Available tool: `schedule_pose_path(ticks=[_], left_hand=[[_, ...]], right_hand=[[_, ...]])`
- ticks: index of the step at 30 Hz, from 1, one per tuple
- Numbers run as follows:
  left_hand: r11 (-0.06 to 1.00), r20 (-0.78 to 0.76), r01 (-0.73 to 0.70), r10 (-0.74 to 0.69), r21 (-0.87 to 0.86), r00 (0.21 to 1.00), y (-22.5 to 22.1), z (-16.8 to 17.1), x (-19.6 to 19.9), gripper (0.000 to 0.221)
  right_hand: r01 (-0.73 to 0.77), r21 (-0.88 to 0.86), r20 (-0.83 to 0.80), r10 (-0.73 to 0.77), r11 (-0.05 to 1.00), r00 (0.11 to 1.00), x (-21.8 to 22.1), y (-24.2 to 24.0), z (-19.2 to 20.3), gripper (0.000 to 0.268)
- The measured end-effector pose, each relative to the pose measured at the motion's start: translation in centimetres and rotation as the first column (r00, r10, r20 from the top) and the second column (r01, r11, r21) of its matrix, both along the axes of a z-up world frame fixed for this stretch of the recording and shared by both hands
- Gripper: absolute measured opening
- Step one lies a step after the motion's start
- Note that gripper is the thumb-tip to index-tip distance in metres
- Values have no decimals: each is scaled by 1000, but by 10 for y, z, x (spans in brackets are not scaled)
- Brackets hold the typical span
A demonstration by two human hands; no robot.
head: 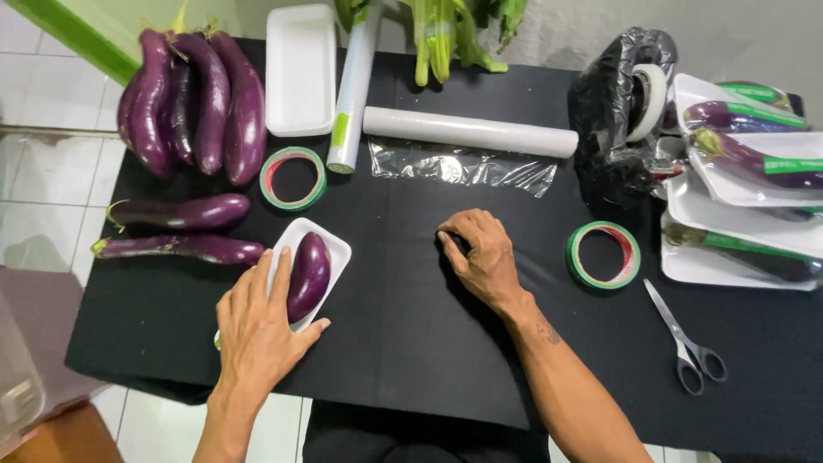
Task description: Packaging eggplants into trays using plastic wrap and tape.
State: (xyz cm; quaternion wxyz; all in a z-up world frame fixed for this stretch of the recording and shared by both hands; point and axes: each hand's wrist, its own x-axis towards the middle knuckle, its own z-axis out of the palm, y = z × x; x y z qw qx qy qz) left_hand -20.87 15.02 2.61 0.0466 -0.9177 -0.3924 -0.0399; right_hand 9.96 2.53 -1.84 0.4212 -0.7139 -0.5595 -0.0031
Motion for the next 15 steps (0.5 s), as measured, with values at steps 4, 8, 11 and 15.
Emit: schedule_pose_path(ticks=[4, 8, 11, 15], left_hand=[[991, 200, -19, -8, 136, 980, -17, 21, 34, 84], [988, 372, 39, -92, 148, 924, -17, 24, 78, 50], [984, 408, 82, -141, 160, 902, -3, 10, 113, 46], [996, 457, 75, -41, -55, 889, 13, -6, 159, 42]], right_hand=[[208, -54, 150, -198, 977, 969, -3, -41, 28, 5], [587, -94, 450, -491, 804, 746, 17, -103, 34, 27], [691, -191, 579, -488, 697, 653, 40, -140, 15, 26], [682, -262, 658, -391, 682, 644, 46, -164, 29, 3]])
